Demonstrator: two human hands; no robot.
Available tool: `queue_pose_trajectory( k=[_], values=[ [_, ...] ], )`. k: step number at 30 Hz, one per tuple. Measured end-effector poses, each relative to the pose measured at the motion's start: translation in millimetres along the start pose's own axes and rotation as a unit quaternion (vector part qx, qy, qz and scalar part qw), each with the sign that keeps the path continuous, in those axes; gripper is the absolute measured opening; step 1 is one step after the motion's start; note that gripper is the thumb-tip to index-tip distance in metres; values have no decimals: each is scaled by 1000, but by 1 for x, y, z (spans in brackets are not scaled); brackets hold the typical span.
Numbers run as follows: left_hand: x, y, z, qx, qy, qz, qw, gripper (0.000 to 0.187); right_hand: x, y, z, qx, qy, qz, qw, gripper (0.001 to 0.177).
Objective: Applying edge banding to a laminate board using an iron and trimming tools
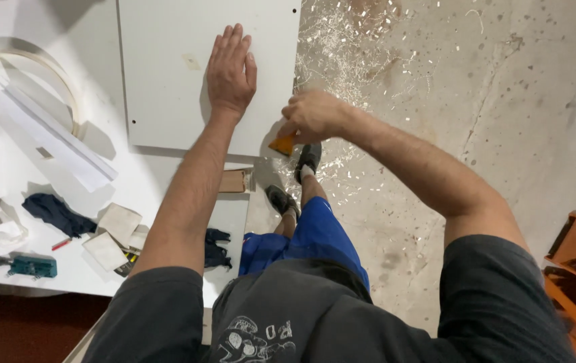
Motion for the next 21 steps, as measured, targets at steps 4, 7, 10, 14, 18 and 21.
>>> queue_pose_trajectory(
  k=[4,7,10,14,18,21],
  values=[
    [1,0,0,-3,8,-1,1000,41,-1,-2,0,-18,-30,9,999,28],
    [0,0,-1,-3,8,0,1000,42,-1,-12,2,-1,-13,-7,1000,26],
    [0,0,0,2,3,-1,1000,42,-2,-8,-3,1,7,16,1000,26],
    [3,1,0,-6,19,-3,1000,40,-6,-30,-5,-30,-29,123,992,28],
    [-3,0,-3,0,-7,8,1000,42,-64,-131,19,-39,-19,272,961,31],
    [-2,-2,0,4,-7,10,1000,41,-113,-189,57,-46,136,234,962,39]
  ],
)
Point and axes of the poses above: each hand's wrist, its own z-axis towards the middle knuckle, its own x-axis out of the back of the hand, y = z × x, the point moved 7 cm from there along z, towards the middle knuckle, and after that the axes turned 2 degrees about -y, right-handed, at the moved point
